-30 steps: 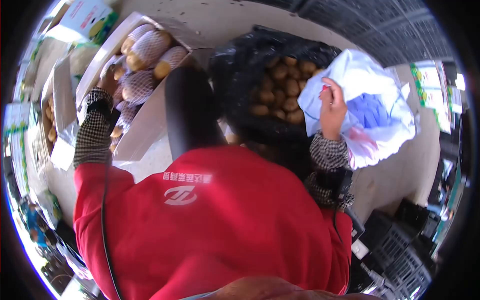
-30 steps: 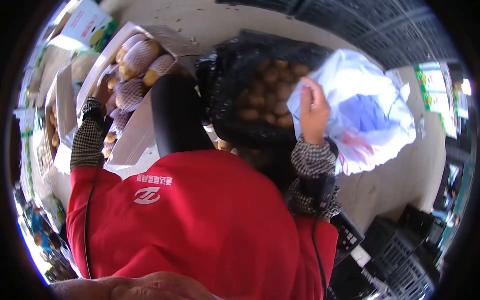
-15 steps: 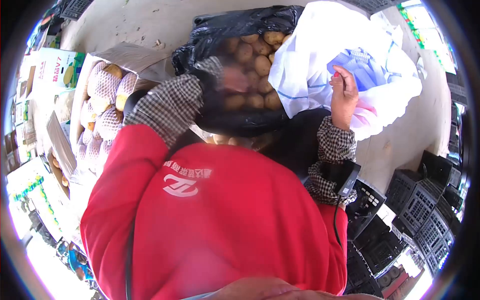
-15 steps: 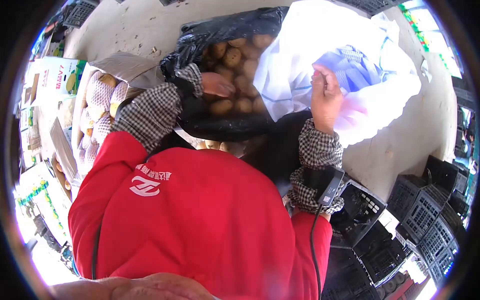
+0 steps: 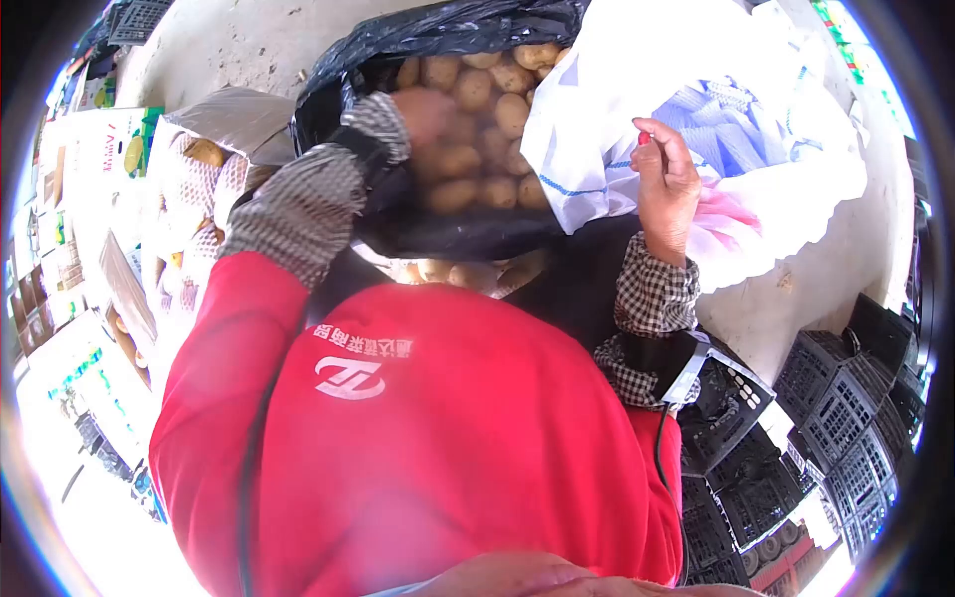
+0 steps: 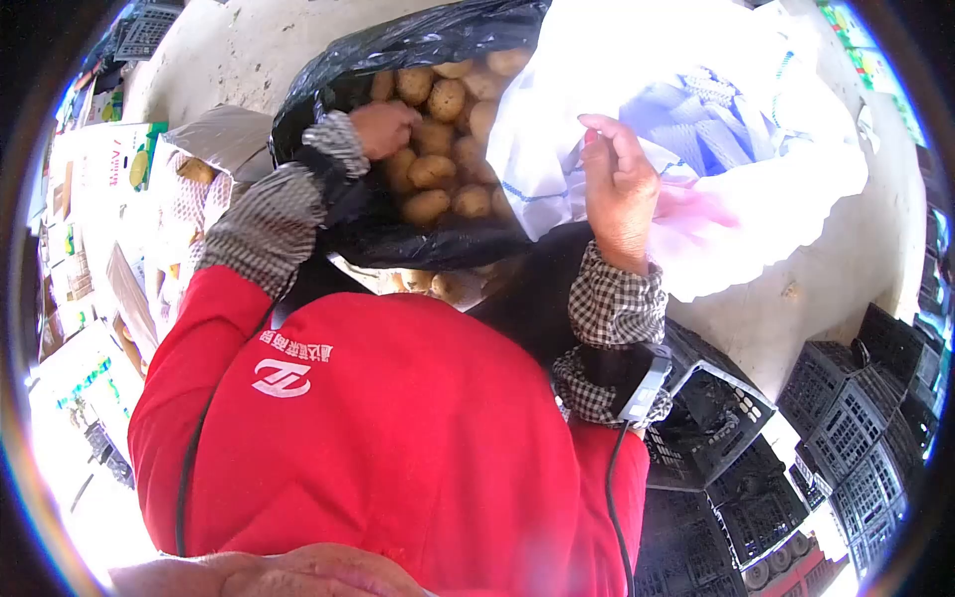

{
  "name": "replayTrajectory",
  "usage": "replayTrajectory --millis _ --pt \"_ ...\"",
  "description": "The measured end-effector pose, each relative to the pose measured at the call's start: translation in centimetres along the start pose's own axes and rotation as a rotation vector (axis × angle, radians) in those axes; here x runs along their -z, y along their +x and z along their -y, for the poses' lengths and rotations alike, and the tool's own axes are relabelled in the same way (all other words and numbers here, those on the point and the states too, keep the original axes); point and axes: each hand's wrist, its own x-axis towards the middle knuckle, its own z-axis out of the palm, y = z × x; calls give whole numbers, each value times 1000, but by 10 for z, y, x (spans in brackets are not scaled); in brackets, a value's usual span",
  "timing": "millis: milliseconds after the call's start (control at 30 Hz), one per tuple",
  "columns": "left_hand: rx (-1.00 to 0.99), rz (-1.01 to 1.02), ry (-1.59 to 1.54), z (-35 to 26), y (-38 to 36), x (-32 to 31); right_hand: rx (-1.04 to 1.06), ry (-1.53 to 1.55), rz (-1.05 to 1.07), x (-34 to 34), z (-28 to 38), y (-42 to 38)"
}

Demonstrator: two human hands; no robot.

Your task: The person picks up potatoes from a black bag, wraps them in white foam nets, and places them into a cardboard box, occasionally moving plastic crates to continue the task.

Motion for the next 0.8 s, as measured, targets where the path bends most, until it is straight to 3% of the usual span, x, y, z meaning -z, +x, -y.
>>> replayTrajectory --millis 33,67,100,133,167,200,233,300,433,500,567,600,700,767,800 --pt "-16 233 115 21 20 -32 13 -25 -20 1 -2 -1" --pt "69 168 -36 -16 4 -7 29 -57 -51 3 -4 -1" --pt "287 257 214 20 14 -60 33 -44 -101 6 -9 -1" --pt "436 227 73 10 9 -55 22 62 -148 10 -12 -1" --pt "395 323 118 22 20 -73 16 171 -189 15 -13 -1" --pt "498 393 119 7 13 -50 -9 131 -242 20 -14 -1" --pt "380 500 36 76 33 -122 -2 77 -249 25 -16 3" --pt "297 509 82 79 38 -120 1 -19 -250 35 -14 10" --pt "192 593 355 31 35 -59 141 -648 -117 63 -36 46" --pt "218 596 382 61 46 -103 22 -926 7 66 -39 57" --pt "248 346 331 77 46 -140 -32 -1223 113 70 -56 67" --pt "275 337 307 34 28 -92 -93 -1292 216 72 -56 69" --pt "179 216 327 13 9 -74 -236 -1422 311 70 -64 70" --pt "47 226 391 21 11 -82 -305 -1454 327 68 -61 73" --pt "92 270 366 17 12 -77 -343 -1469 336 67 -59 74"
